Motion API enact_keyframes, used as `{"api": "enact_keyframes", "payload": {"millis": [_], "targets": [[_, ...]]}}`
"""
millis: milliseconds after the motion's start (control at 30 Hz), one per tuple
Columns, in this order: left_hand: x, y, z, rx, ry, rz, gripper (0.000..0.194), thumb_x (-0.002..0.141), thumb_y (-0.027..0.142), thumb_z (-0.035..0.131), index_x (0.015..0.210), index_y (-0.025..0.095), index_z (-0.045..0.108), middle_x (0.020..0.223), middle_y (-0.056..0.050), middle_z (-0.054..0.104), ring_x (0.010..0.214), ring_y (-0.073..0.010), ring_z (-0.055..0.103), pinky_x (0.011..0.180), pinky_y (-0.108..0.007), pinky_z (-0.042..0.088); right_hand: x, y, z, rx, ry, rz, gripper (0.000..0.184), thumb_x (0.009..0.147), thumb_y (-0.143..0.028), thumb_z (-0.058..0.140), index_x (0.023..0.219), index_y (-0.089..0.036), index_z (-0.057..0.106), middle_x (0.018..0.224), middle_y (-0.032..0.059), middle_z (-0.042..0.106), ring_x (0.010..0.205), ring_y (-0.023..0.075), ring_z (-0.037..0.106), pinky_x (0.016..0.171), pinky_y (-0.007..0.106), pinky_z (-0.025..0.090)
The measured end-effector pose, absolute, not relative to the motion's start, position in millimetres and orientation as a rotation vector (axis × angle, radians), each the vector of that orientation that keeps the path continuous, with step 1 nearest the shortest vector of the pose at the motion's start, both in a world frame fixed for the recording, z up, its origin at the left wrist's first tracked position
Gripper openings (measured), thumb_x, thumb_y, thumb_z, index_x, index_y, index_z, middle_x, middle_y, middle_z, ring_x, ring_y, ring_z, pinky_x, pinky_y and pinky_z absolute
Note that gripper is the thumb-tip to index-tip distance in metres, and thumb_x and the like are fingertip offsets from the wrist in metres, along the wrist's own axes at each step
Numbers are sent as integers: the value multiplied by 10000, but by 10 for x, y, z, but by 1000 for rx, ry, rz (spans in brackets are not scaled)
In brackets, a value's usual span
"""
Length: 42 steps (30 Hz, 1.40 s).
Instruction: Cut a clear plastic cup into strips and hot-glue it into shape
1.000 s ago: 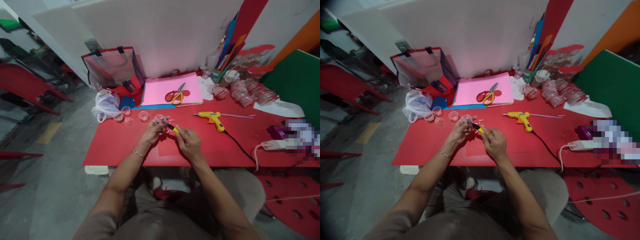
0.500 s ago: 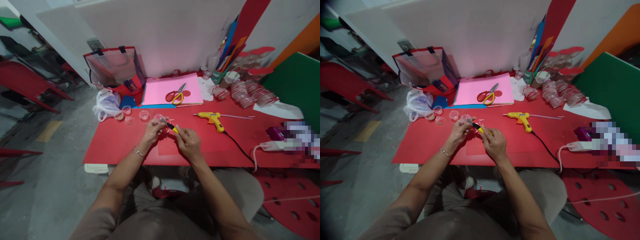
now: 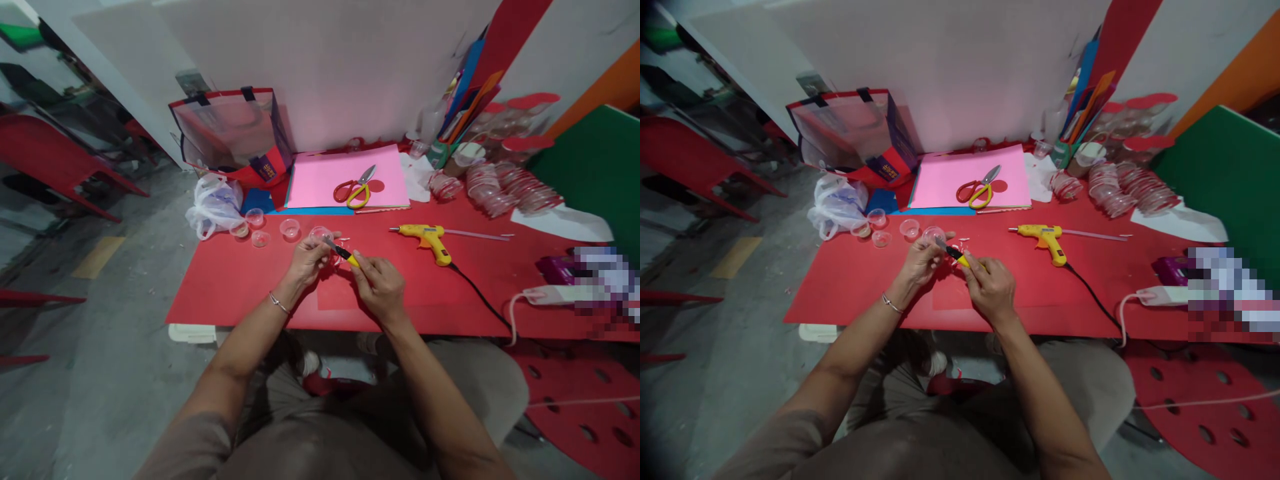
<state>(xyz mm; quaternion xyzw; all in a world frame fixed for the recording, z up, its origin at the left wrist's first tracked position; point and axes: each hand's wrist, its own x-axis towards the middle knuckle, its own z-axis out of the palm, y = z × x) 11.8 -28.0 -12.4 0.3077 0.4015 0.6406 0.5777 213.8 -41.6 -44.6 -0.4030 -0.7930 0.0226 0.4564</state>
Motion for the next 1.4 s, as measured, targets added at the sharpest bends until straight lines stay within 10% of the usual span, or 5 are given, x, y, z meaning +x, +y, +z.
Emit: {"api": "enact_keyframes", "payload": {"millis": [1400], "targets": [[174, -311, -99, 714, 914, 1559, 514, 604, 401, 985, 605, 134, 546, 1072, -117, 812, 440, 9, 402, 393, -191, 247, 2151, -413, -430, -951, -1962, -67, 362, 1015, -263, 670, 1373, -242, 720, 915, 56, 759, 801, 163, 647, 750, 289, 465]]}}
